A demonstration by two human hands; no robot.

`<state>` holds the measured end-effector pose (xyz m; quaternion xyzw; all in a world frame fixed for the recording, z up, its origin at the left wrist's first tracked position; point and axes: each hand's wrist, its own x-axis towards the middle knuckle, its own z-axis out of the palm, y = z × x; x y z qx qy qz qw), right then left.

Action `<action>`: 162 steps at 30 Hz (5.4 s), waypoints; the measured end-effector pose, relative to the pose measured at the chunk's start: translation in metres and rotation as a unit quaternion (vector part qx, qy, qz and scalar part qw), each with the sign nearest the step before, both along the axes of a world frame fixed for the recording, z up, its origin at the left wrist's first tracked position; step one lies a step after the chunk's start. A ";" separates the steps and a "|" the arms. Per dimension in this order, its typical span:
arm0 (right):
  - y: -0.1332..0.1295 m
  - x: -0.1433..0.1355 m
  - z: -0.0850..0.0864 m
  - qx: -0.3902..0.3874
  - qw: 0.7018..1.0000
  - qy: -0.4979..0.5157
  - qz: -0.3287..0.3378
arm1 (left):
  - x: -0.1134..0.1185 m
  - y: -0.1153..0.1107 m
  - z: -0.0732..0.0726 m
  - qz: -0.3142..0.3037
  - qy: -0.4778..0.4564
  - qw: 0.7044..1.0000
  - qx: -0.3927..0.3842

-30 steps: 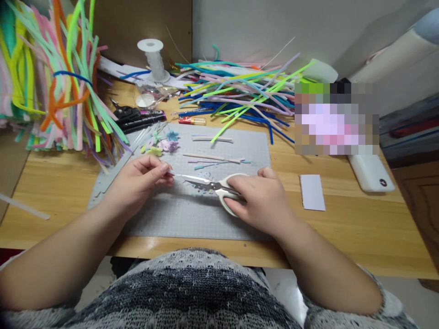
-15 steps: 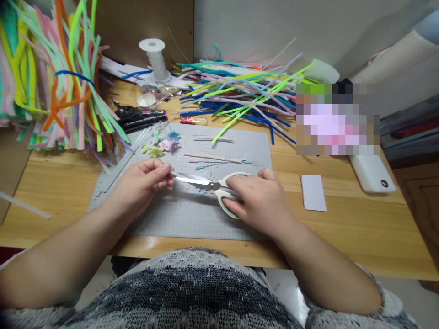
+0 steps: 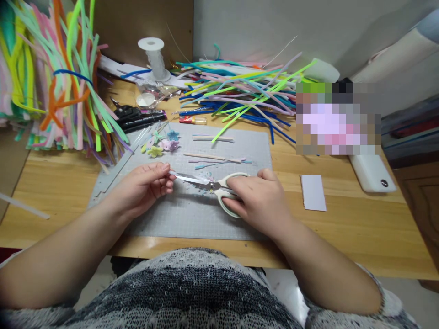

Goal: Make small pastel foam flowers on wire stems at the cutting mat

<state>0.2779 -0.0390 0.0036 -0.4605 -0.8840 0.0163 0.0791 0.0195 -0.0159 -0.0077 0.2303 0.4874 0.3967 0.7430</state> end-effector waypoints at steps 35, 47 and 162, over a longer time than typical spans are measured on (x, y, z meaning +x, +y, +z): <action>0.006 0.018 0.011 0.030 0.999 0.026 -0.031 | -0.005 0.001 -0.001 0.039 0.222 0.944 0.241; 0.013 0.045 0.022 0.043 0.999 0.021 -0.012 | -0.009 0.002 -0.003 0.060 0.259 0.910 0.319; 0.006 0.013 0.001 -0.103 0.989 0.107 0.001 | -0.001 0.001 -0.002 0.028 0.039 0.990 0.133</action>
